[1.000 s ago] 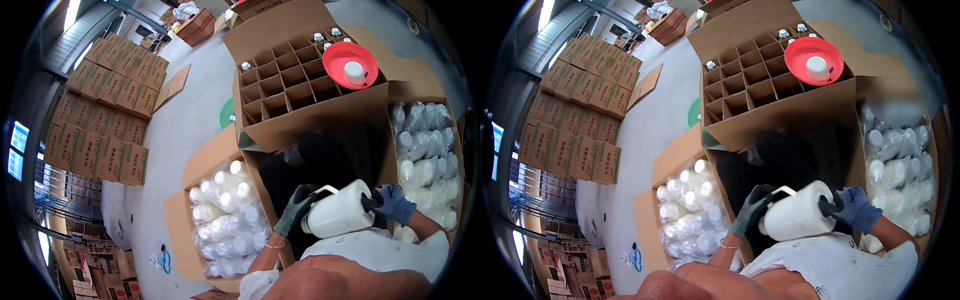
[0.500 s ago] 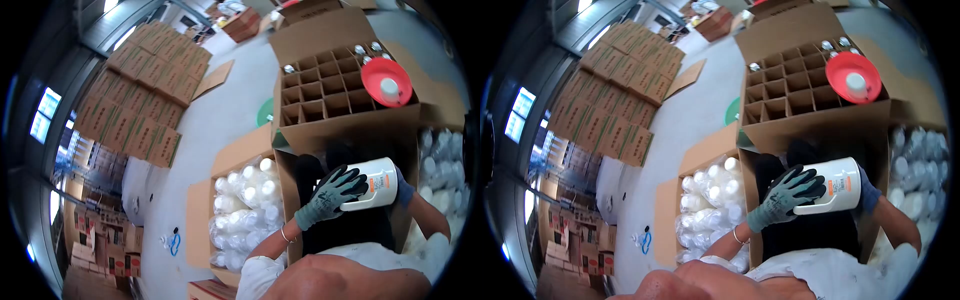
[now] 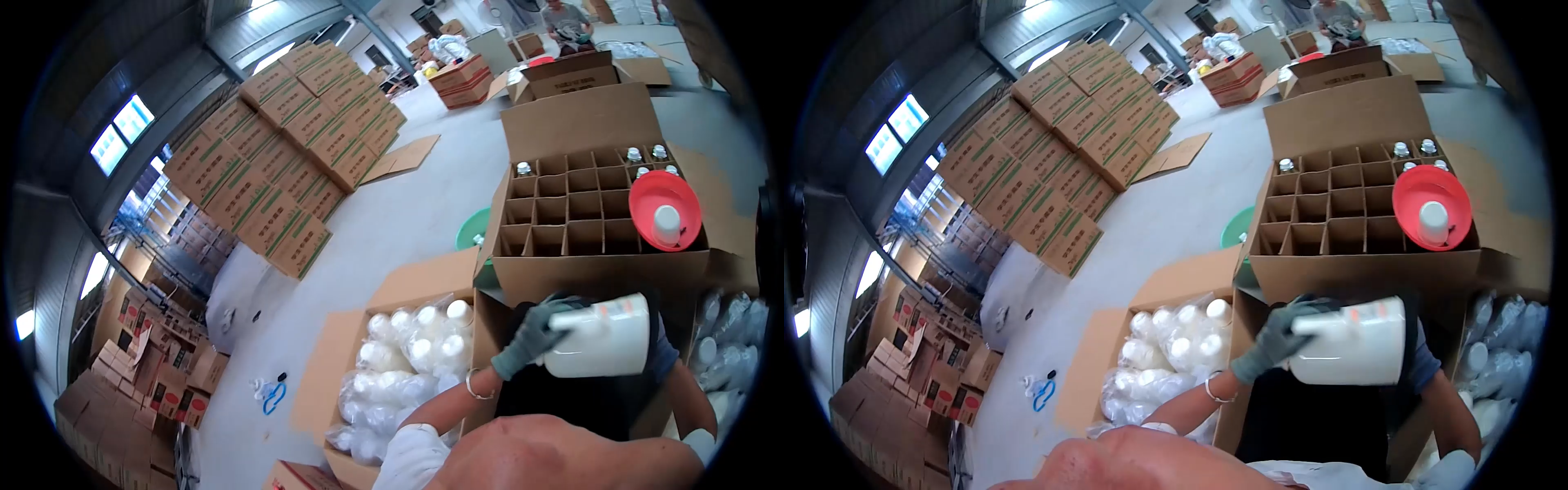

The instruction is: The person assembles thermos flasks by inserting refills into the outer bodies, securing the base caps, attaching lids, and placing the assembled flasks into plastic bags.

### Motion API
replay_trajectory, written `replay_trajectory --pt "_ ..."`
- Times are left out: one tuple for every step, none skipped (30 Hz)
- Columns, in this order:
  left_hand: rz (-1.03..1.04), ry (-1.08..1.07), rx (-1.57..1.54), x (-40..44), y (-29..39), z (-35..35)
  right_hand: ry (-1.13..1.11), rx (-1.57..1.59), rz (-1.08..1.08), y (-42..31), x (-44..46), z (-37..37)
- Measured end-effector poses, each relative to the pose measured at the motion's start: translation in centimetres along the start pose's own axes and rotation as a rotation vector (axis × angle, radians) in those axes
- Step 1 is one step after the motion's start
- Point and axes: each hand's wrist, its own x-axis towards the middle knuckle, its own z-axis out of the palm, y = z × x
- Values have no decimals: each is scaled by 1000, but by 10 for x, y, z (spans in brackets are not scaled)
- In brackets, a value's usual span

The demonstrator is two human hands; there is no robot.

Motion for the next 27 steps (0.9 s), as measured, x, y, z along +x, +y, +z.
replay_trajectory --pt "-663 -82 -613 -2 -4 -7 37 -3 -90 -5 -3 34" --pt "-768 -91 -605 12 20 -14 209 -402 -303 0 5 31" --pt "-687 -74 -548 6 7 -7 479 -817 -442 4 12 28" --pt "-616 -49 -486 3 8 -7 354 -752 -404 0 11 46" --pt "-296 -65 -92 4 12 -4 233 -684 -355 -5 9 64" --pt "32 -70 286 12 29 -5 120 -617 -297 -10 8 82" --pt "7 -148 292 15 33 -7 95 -246 -120 -14 9 89" --pt "57 -128 287 21 34 -15 76 123 59 -16 6 90" --pt "13 -42 115 12 11 -15 144 78 -19 -9 15 70" --pt "-27 32 -57 5 -11 -13 143 -476 -56 -4 23 37" --pt "-487 46 -459 1 2 -20 131 -825 -317 -15 17 71" --pt "-673 -19 -657 -3 -8 -23 114 -1179 -578 -33 13 122" --pt "-668 -55 -594 -10 -16 -19 -80 -1301 -618 -43 2 142" --pt "-664 -86 -530 -17 -20 -14 -157 -1303 -505 -42 -1 148" --pt "-534 10 -402 -19 -22 -9 -123 -1209 -524 -34 1 144" --pt "-693 148 -631 -22 -23 -11 -83 -1110 -536 -19 7 133" --pt "-340 145 -105 -12 -11 -14 -50 -758 -284 -2 19 107" --pt "32 111 387 5 10 -17 -42 -623 -217 10 18 90" --pt "36 35 472 21 44 -19 -26 -486 -155 22 18 71" --pt "47 -36 549 32 67 -23 -57 -599 -250 27 18 70" --pt "105 -7 464 35 57 -24 -94 -737 -351 20 24 68" --pt "153 17 385 31 46 -23 -95 -529 -251 18 21 66" --pt "113 36 274 20 33 -25 -77 -316 -158 15 17 64" --pt "87 69 175 12 17 -22 -39 233 91 12 18 66" --pt "-210 125 26 -2 6 -18 232 -71 -13 10 14 91" --pt "-512 176 -110 -17 -4 -20 125 -441 -204 4 12 112" --pt "-537 21 -76 -20 -20 -27 89 -789 -433 -1 10 133"
